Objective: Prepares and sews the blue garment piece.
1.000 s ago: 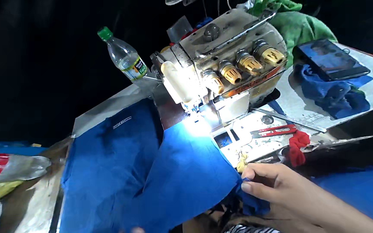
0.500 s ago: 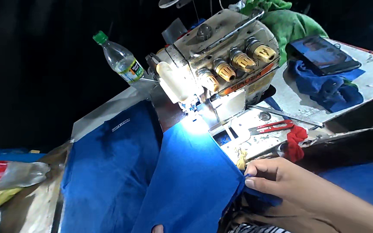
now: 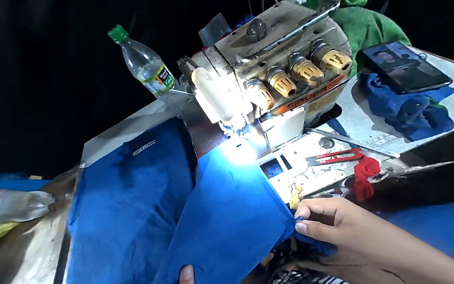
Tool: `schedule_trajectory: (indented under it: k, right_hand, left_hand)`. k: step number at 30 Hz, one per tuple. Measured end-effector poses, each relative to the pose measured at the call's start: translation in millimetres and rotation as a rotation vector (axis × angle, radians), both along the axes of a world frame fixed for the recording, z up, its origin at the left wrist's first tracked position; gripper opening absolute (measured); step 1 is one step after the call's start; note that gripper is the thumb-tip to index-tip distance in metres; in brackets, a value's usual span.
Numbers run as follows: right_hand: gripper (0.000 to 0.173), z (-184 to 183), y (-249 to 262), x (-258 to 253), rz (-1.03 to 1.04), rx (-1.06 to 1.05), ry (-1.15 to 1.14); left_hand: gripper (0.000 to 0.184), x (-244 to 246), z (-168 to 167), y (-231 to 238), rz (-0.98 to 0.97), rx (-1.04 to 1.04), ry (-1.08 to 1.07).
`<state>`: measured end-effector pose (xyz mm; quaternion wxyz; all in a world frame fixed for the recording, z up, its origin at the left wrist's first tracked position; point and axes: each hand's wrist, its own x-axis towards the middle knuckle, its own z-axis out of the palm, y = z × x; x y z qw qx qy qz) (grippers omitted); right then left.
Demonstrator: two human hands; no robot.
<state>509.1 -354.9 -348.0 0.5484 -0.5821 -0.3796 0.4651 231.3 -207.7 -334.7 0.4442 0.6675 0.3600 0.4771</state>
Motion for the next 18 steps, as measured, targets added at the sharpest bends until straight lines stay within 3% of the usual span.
schedule_trajectory:
  k: [3,7,10,13,16,18]
  right_hand:
    - [0.013,9,2,-1,-0.026,-0.046,0.010]
    - [0.014,26,10,0,-0.031,-0.109,-0.002]
    - [0.017,17,18,4,-0.032,-0.073,-0.016]
    - [0.016,20,28,6,-0.055,-0.087,-0.031]
    - [0.011,25,39,9,-0.069,-0.071,-0.018]
    - [0.009,27,46,11,-0.083,-0.043,-0.027]
  left_hand:
    - [0.014,5,7,0,-0.037,-0.020,-0.021]
    - [0.016,-16,-8,14,-0.072,0.022,0.073]
    - [0.020,5,17,13,-0.015,-0.022,0.045]
    - [0.028,8,30,26,-0.075,-0.020,0.096]
    - [0.034,9,48,40,-0.215,-0.126,0.238]
    - [0.035,15,68,47,-0.325,-0.277,0.504]
